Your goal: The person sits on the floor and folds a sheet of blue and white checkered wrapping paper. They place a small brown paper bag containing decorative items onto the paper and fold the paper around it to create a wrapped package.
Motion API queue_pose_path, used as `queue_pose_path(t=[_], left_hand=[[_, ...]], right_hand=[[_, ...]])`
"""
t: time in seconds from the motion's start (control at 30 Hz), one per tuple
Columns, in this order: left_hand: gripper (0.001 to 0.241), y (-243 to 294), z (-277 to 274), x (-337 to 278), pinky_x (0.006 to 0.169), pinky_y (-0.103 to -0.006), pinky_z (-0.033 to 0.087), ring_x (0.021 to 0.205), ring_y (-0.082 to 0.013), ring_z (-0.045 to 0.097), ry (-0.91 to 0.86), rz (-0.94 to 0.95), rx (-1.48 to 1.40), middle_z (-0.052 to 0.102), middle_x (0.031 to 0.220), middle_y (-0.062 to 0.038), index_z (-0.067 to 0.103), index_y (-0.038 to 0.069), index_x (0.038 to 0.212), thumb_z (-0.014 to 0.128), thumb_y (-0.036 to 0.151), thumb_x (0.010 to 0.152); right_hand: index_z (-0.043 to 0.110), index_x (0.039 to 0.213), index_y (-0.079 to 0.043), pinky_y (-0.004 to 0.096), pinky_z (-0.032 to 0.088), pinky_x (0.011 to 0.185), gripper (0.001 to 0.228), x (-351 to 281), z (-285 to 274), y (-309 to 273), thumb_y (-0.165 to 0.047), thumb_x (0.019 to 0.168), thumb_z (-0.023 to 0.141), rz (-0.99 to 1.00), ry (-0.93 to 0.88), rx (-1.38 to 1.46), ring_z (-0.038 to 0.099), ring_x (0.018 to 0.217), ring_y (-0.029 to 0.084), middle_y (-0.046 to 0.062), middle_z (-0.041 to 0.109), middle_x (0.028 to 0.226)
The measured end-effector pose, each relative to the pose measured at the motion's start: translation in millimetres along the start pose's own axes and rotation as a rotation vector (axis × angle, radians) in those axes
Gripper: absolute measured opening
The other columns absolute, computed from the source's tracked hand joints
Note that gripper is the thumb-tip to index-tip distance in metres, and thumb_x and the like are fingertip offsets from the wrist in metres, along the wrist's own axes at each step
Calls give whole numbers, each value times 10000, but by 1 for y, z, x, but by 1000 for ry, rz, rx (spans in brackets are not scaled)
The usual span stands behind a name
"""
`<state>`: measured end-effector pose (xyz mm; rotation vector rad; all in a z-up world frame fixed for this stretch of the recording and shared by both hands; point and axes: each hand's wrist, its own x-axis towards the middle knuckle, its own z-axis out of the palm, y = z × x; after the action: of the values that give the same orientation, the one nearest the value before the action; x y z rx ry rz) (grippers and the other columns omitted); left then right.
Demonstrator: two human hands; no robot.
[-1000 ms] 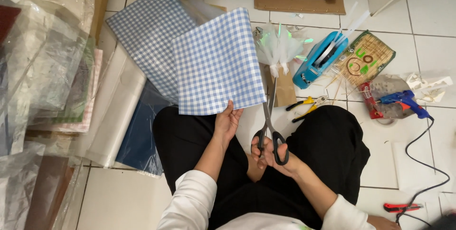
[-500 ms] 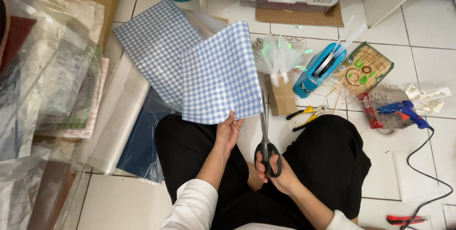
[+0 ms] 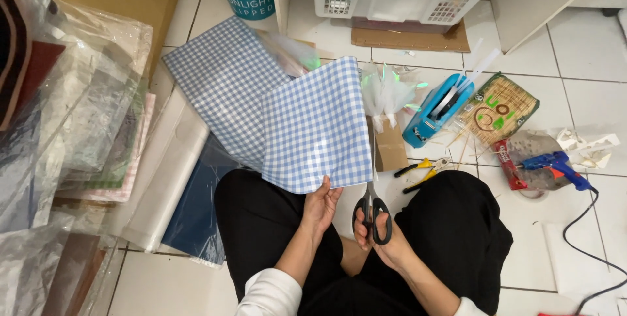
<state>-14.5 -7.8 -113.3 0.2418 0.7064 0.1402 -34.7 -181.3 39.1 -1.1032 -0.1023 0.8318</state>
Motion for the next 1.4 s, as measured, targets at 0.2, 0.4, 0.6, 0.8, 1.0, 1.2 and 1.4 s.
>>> queue_pose_path(t=[0.2,0.4,0.6,0.8,1.0,1.2,1.4], left_hand=[[100,2,4,-7,921,-353,629,771,-104,665,7,-5,45,673,859,-16,700,-53,1017,692,13,942],[73,1,6,-9,914,-360,634,784,-129,687,1,16,68,678,827,-18,709,-38,948,728,24,915],[113,-4,5,-7,914,-390,630,851,-159,687,-19,22,61,683,927,-64,677,-38,1029,702,-6,923],[51,-6,3,-6,902,-396,638,740,-146,657,9,15,63,615,770,-41,691,-43,954,709,-7,923],[98,-4,11,-14,935,-412,624,757,-169,663,9,16,104,624,768,-56,696,-44,988,712,30,925],[401,3,39,-48,962,-462,597,944,-245,683,-77,-24,277,698,1055,-138,607,-12,1319,662,104,939],[576,7,44,-55,941,-449,601,1082,-298,695,-138,-78,384,703,1259,-183,539,5,1418,685,173,886]], right_hand=[[548,944,-77,265,396,478,753,-2,-6,5,-799,731,555,-7,36,-10,522,577,125,8,523,689],[555,967,-71,265,380,488,748,2,-14,4,-787,748,541,16,33,9,520,597,131,11,521,706],[550,974,-75,274,380,490,774,9,-24,4,-809,732,519,48,48,49,505,591,134,14,505,712],[557,982,-60,273,356,471,749,17,-35,10,-779,774,523,54,82,126,486,564,132,14,499,699],[565,986,-65,267,332,462,732,21,-39,11,-769,795,510,64,125,161,477,557,126,10,503,696],[561,936,-92,244,361,468,657,45,-69,-3,-741,838,517,-38,204,207,479,564,116,7,494,694],[563,914,-123,242,380,491,687,80,-104,-46,-798,794,531,-124,160,212,476,558,95,-30,517,673]])
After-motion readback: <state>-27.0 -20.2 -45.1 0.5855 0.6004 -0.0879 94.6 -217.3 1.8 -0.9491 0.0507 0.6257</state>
